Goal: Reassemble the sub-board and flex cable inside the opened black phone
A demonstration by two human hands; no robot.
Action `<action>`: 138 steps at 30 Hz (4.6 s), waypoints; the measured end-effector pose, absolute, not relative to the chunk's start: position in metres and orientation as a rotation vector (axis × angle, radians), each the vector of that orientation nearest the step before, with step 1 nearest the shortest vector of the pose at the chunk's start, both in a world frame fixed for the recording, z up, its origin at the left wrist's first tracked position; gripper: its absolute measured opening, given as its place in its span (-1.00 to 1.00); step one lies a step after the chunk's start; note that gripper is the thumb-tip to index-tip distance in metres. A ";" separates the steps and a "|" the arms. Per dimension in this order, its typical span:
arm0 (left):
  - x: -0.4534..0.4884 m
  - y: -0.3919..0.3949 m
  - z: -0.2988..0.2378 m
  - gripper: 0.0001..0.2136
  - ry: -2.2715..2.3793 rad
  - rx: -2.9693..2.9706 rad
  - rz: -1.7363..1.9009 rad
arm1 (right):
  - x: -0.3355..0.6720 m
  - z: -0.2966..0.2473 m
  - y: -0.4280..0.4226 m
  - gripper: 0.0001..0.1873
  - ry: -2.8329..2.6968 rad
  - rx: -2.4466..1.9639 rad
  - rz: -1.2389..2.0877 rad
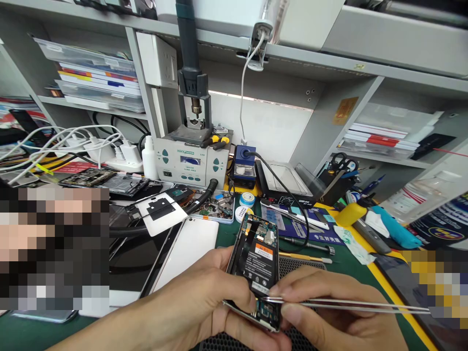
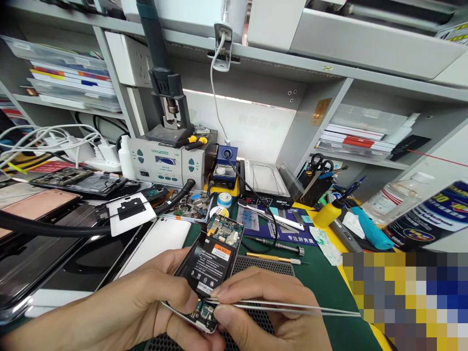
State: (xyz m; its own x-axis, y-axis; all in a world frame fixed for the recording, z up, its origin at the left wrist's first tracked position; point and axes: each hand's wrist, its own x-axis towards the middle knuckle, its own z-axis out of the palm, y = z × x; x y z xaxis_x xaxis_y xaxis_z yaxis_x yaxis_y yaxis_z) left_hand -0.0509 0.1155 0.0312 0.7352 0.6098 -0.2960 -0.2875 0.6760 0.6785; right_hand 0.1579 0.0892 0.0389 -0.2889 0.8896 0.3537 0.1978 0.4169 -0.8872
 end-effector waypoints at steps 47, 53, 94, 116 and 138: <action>-0.050 0.116 0.028 -0.69 0.542 0.652 0.532 | 0.159 0.035 0.090 -0.63 -1.727 -0.964 1.034; -0.048 0.117 0.028 -0.70 0.537 0.665 0.527 | 0.158 0.034 0.091 -0.63 -1.693 -0.959 1.105; -0.051 0.119 0.017 -0.66 0.518 0.682 0.497 | 0.155 0.024 0.091 -0.86 -1.645 -1.057 1.103; -0.051 0.117 0.023 -0.64 0.544 0.680 0.476 | 0.157 0.029 0.091 -0.79 -1.719 -1.016 1.084; -0.051 0.119 0.023 -0.67 0.546 0.638 0.493 | 0.158 0.029 0.089 -0.81 -1.705 -1.023 1.073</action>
State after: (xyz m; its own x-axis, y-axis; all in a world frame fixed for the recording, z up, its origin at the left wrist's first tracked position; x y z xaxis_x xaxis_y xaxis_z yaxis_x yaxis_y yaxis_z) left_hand -0.0508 0.1188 0.0229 0.7504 0.5793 -0.3182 -0.2578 0.6999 0.6661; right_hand 0.1584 0.0894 0.0289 -0.3003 0.9255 0.2307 0.1926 0.2958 -0.9357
